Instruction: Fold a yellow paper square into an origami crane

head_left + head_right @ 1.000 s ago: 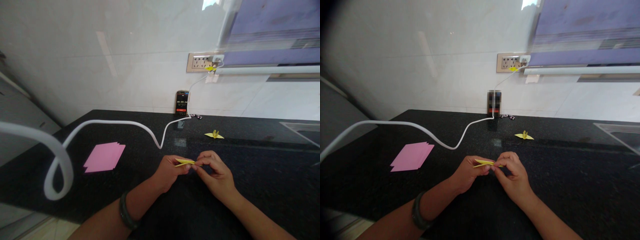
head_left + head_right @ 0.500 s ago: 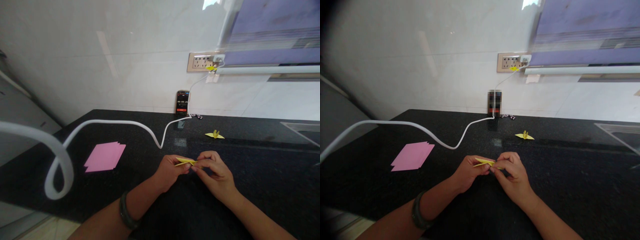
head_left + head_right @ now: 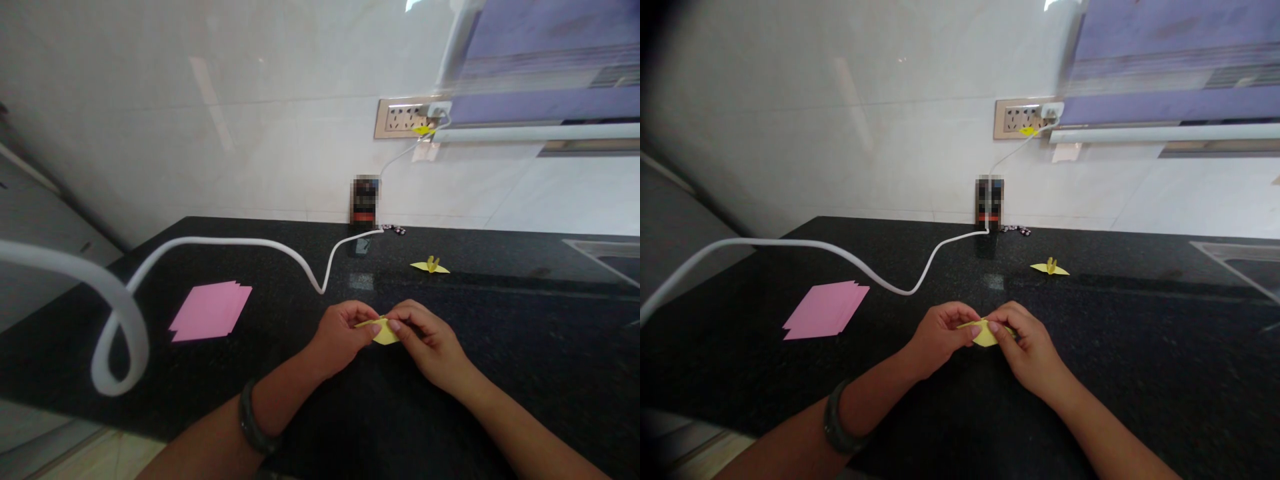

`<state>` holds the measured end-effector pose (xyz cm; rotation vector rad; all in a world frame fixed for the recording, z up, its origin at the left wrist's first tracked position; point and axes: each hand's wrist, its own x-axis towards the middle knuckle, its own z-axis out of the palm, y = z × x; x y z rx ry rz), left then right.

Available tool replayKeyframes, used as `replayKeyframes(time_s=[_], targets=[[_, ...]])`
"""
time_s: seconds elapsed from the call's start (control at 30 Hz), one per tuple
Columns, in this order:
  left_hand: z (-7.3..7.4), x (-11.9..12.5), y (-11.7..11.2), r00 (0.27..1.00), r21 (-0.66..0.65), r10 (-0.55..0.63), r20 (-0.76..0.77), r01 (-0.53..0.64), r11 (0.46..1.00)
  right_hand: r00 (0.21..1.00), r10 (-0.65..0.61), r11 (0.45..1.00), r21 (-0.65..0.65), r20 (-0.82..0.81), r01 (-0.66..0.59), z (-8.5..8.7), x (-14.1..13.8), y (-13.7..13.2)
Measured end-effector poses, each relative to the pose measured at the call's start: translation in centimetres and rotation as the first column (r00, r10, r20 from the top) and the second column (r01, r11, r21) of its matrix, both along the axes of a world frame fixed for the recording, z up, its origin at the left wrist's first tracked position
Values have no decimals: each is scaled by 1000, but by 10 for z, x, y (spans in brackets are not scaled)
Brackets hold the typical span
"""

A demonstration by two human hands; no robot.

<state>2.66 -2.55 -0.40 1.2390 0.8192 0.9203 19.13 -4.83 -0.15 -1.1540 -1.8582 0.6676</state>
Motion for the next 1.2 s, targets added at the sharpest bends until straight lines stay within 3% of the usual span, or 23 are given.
replayKeyframes(time_s=[0.23,0.63,0.83,1.2], targets=[[4,2,-3,1000,-72,7,2,-7,997,994,-44,994,-108,-104,33,-2,-2,-1],[4,1,-5,999,-37,-12,50,13,999,965,-90,978,-207,-245,39,-5,-3,-2],[4,1,-4,998,-45,-36,60,38,998,964,-60,986,-167,-259,16,-6,-3,-3],[11,2,-5,994,-169,28,101,-11,986,952,21,994,-100,-307,-54,-3,-2,-2]])
